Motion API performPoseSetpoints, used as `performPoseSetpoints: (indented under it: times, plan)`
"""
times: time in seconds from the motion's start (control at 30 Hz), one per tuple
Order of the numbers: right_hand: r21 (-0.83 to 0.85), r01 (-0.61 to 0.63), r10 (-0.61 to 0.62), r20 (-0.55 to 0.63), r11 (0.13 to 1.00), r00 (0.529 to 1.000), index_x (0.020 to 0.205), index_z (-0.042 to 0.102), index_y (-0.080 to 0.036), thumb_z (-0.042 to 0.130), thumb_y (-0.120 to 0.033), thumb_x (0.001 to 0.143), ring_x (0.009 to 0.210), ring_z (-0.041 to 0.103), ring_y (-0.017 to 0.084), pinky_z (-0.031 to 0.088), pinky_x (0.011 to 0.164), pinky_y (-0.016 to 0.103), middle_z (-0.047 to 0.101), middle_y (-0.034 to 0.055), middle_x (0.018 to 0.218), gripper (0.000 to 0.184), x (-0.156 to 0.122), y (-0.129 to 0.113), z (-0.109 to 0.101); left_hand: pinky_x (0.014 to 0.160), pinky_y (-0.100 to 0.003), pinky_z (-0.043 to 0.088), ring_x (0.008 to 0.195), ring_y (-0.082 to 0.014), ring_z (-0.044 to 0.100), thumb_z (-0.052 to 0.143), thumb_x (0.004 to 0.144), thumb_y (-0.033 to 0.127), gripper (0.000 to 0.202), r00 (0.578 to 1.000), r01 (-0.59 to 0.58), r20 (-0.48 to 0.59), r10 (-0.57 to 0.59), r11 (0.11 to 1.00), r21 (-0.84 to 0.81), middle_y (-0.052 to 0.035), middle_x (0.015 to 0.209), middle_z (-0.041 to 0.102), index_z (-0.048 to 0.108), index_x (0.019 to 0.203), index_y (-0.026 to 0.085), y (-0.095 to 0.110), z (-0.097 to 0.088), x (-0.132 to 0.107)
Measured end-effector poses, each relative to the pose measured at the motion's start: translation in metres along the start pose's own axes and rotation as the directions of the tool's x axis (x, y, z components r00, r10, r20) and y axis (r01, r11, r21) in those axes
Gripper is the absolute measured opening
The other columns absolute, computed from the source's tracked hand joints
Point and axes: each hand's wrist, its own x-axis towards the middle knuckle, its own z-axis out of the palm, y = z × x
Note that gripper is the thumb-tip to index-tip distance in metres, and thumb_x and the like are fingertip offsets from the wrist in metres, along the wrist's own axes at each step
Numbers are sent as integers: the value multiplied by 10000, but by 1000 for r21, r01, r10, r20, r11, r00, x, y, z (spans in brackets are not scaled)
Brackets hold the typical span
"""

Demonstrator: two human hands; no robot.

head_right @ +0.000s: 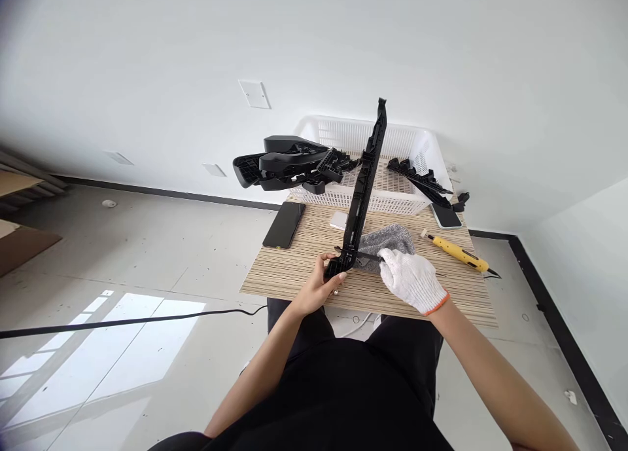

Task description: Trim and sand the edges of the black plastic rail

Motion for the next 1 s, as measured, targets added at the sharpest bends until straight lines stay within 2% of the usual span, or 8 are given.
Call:
performPoseSetpoints:
  times: [0.1,0.2,0.5,0.7,0.8,0.9,1.0]
  plan:
    - [27,46,-47,17,999,999,1236,683,-183,359,-321,1018,653,682,185,237,513,294,768,80,927,415,-1,2,-1,629,-244,487,717,-91,524,617,923,512,489,1000,2,4,-2,1000,-12,-1,948,536,307,1183,236,-2,0,0]
    - [36,45,-46,18,998,999,1220,696,-177,351,-339,1024,653,684,188,239,518,291,771,79,901,428,-1,4,0,632,-240,475,695,-85,519,609,934,495,467,1000,-1,13,1,1000,-15,18,902,537,303,1175,237,-2,0,1]
    - [64,18,-12,-87,998,996,1159,732,-208,346,-356,1026,619,673,179,234,516,292,787,49,874,434,-2,4,8,669,-254,481,730,-92,550,604,941,483,450,1000,5,16,-5,1000,-1,15,921,547,308,1177,241,0,-1,0]
    - [53,0,6,-114,999,993,1079,747,-192,360,-367,1008,569,638,172,209,520,289,773,53,804,430,-3,4,10,666,-256,477,704,-87,537,599,943,484,446,1000,5,16,-5,1000,7,20,901,554,308,1177,241,0,-1,0]
    - [93,-19,27,-86,995,996,962,740,-185,337,-381,1006,536,602,157,200,520,279,741,49,727,450,-2,3,5,655,-252,469,687,-84,523,599,943,484,448,1000,3,18,-3,1000,3,25,884,554,307,1179,240,1,-1,0]
    - [118,-86,93,-55,989,994,753,682,-188,329,-498,1004,506,565,153,178,509,271,667,40,594,533,1,-1,-1,645,-250,461,680,-88,522,595,943,489,452,1000,11,21,-11,1000,8,29,857,558,302,1180,238,2,0,0]
    - [93,-165,173,-79,982,982,665,639,-189,318,-576,991,482,530,153,153,506,273,625,47,536,600,6,-1,-4,639,-251,455,676,-93,523,592,944,491,456,999,24,21,-24,1000,15,32,837,563,301,1187,238,3,0,0]
